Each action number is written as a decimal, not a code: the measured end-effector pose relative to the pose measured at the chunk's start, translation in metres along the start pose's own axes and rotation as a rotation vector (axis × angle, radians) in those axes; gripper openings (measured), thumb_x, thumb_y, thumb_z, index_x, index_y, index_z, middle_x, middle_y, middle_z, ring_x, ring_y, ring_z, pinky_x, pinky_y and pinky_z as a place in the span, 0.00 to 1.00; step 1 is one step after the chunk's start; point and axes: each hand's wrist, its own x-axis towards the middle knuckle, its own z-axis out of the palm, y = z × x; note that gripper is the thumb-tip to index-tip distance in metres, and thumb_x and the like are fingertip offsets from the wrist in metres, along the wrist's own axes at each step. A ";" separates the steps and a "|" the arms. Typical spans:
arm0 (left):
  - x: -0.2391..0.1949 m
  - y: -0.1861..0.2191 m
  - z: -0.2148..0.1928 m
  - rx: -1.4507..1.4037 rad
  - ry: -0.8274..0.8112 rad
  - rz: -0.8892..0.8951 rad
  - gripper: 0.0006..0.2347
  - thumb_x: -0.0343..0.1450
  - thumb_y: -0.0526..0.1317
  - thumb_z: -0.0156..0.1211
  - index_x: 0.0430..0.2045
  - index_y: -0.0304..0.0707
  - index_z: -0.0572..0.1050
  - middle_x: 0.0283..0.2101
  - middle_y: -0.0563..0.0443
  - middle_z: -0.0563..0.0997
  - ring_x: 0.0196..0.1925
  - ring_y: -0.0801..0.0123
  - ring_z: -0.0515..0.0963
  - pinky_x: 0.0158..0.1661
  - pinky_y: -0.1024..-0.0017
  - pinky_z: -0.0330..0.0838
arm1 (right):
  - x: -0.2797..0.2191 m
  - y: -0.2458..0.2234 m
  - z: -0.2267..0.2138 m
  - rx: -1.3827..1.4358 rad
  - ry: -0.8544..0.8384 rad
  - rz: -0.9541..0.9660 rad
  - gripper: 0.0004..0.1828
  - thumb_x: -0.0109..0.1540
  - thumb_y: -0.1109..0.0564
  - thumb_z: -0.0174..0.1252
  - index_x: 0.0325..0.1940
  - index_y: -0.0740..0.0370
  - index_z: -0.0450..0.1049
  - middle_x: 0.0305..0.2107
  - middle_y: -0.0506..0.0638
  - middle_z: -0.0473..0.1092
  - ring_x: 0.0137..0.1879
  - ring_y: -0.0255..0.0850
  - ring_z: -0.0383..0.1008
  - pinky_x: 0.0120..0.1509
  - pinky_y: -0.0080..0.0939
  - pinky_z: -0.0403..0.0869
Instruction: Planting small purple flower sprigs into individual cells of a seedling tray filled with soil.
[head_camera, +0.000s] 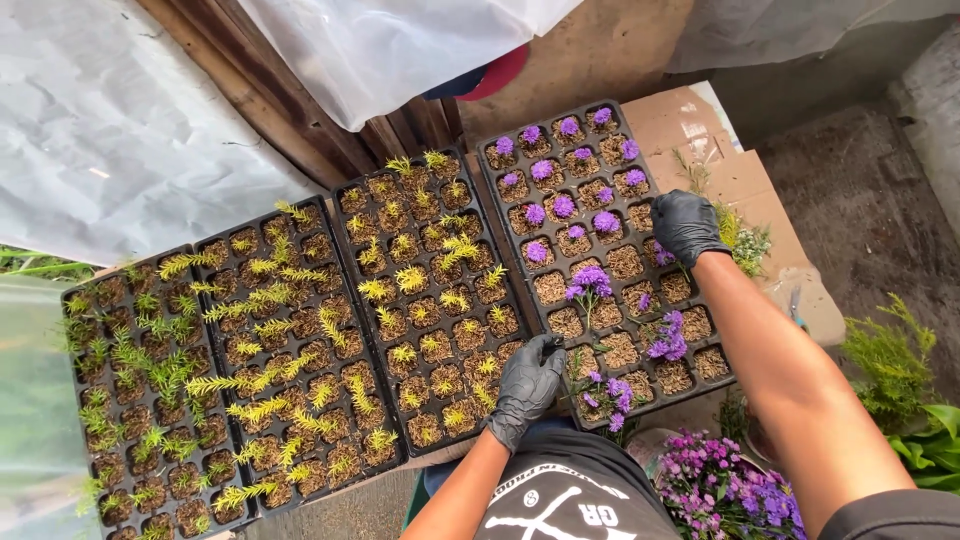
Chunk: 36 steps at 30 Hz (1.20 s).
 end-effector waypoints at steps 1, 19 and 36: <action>0.001 0.000 0.000 -0.002 0.003 -0.001 0.13 0.72 0.45 0.56 0.47 0.44 0.80 0.44 0.39 0.85 0.52 0.38 0.80 0.52 0.47 0.75 | 0.001 -0.002 0.000 0.000 0.000 -0.004 0.10 0.64 0.53 0.58 0.39 0.56 0.84 0.30 0.56 0.78 0.43 0.57 0.81 0.49 0.54 0.80; 0.006 0.015 0.004 0.022 -0.024 -0.028 0.12 0.71 0.46 0.57 0.44 0.46 0.81 0.43 0.44 0.86 0.51 0.44 0.82 0.50 0.51 0.76 | 0.027 0.006 0.033 -0.040 -0.162 0.057 0.12 0.62 0.51 0.58 0.33 0.55 0.85 0.28 0.57 0.80 0.42 0.58 0.83 0.46 0.55 0.81; 0.013 0.008 0.007 0.062 -0.024 -0.082 0.12 0.71 0.48 0.58 0.44 0.52 0.81 0.44 0.48 0.86 0.53 0.46 0.82 0.54 0.51 0.75 | 0.015 0.013 0.001 0.084 -0.076 0.089 0.10 0.63 0.50 0.60 0.43 0.47 0.85 0.35 0.56 0.80 0.47 0.58 0.81 0.51 0.55 0.80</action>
